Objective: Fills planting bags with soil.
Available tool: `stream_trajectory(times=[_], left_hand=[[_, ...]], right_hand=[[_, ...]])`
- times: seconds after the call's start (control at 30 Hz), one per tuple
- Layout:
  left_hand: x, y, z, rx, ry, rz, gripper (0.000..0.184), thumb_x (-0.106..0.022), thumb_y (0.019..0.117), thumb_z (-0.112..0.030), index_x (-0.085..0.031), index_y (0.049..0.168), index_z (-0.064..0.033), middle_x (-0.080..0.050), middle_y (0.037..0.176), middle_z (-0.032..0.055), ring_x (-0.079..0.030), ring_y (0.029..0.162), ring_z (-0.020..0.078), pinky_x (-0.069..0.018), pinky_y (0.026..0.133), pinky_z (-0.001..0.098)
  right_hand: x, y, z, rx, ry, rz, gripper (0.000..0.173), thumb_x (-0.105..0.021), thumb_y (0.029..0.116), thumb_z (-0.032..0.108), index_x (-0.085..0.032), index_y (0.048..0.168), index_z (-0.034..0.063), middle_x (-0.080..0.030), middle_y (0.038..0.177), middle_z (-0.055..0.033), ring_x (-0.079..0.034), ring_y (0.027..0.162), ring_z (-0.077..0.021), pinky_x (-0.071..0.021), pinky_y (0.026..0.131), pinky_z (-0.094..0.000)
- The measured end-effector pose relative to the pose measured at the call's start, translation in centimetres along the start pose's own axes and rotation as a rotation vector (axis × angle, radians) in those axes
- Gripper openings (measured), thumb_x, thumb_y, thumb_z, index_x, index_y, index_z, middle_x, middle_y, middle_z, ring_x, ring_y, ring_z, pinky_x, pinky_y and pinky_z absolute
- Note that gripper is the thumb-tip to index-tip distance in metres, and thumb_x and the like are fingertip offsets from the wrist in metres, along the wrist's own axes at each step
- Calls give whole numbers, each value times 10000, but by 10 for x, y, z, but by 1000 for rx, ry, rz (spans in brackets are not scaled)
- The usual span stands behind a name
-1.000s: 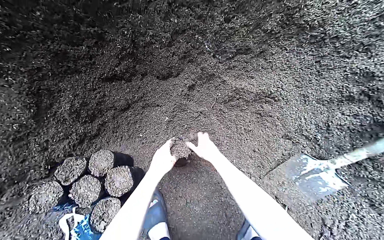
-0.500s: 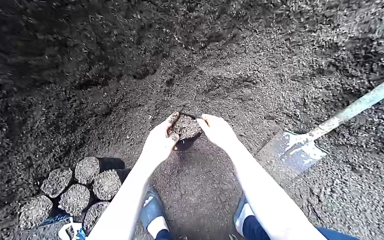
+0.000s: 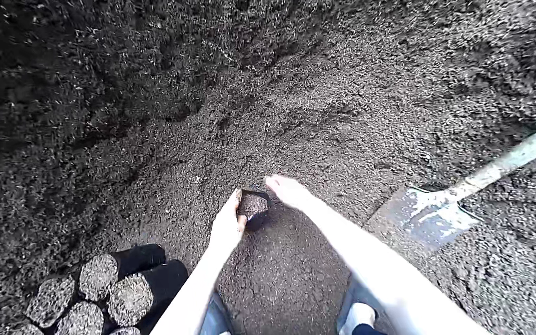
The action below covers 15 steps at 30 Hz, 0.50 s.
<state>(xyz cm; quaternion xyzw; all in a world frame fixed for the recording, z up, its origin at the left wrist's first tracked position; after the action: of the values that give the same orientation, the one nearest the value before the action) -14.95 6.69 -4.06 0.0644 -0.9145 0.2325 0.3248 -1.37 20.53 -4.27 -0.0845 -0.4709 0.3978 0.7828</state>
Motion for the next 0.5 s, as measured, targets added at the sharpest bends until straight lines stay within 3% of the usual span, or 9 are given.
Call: stream_trajectory(times=[0.07, 0.13, 0.17, 0.23, 0.3, 0.37, 0.43, 0.47, 0.5], left_hand=[[0, -11, -3, -104, 212, -86, 414, -527, 1041, -277, -625, 1395, -87, -400, 1639, 91, -536, 1387, 316, -471, 1094, 511], [-6, -19, -11, -229, 389, -193, 471, -632, 952, -523, -759, 1135, -108, -431, 1615, 134, -548, 1295, 454, -458, 953, 633], [-12, -21, -14, -286, 432, -208, 447, -704, 901, -526, -775, 1063, -116, -440, 1610, 134, -512, 1336, 480, -410, 991, 681], [-22, -22, -19, -417, 416, -210, 265, -786, 869, -346, -778, 935, -89, -507, 1566, 108, -459, 1415, 481, -279, 1112, 755], [-19, -24, -18, -508, 375, -260, 193, -751, 880, -297, -771, 859, -106, -584, 1496, 93, -487, 1399, 474, -267, 1130, 751], [-11, -27, -9, -488, 315, -297, 275, -672, 924, -374, -769, 854, -127, -609, 1456, 123, -478, 1394, 482, -285, 1148, 703], [-3, -30, -2, -438, 229, -344, 359, -576, 955, -433, -760, 871, -137, -603, 1443, 162, -443, 1403, 481, -300, 1140, 640], [1, -29, -2, -419, 203, -376, 375, -551, 966, -442, -754, 882, -139, -597, 1446, 171, -440, 1405, 471, -307, 1131, 619], [6, -29, -1, -396, 192, -395, 373, -534, 972, -439, -756, 903, -147, -586, 1460, 168, -448, 1401, 453, -317, 1118, 602]], right_hand=[[59, 31, 4, 107, -68, -187, 539, -340, 1115, 430, -604, 1376, 40, -651, 1299, -239, -608, 1255, -402, -453, 1070, -611], [121, 71, 7, 169, -122, -389, 501, -369, 1106, 379, -567, 1435, 57, -590, 1402, -234, -518, 1353, -427, -399, 1125, -613], [145, 94, 5, 164, -120, -456, 502, -372, 1102, 379, -543, 1471, 85, -541, 1470, -209, -451, 1410, -424, -367, 1140, -619], [164, 135, -4, 133, -109, -493, 493, -398, 1097, 398, -572, 1458, 110, -516, 1513, -175, -399, 1446, -427, -342, 1134, -648], [144, 163, -13, 63, -145, -396, 532, -438, 1069, 486, -624, 1401, 113, -531, 1487, -187, -411, 1422, -455, -348, 1065, -731], [92, 170, -18, 47, -195, -204, 563, -446, 1059, 532, -667, 1347, 102, -580, 1435, -208, -483, 1383, -441, -369, 1106, -691], [26, 156, -19, 138, -213, -9, 556, -478, 1066, 479, -634, 1385, 51, -520, 1503, -222, -342, 1481, -448, -150, 1217, -682], [9, 145, -19, 193, -164, 20, 532, -525, 1056, 450, -632, 1389, 49, -509, 1516, -217, -306, 1499, -446, -84, 1235, -667], [2, 128, -20, 254, -71, -14, 474, -563, 1051, 400, -652, 1369, 59, -550, 1480, -200, -367, 1476, -413, -121, 1246, -628]])
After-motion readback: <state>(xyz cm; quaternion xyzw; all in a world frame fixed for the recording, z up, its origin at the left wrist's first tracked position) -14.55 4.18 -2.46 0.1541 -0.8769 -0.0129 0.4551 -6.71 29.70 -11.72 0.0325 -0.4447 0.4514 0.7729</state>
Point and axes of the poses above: each hand's wrist, its own y-axis towards the middle knuckle, its own x-axis out of the back of the hand, z = x × y, the point moved 8 cm from there along y, towards the middle knuckle
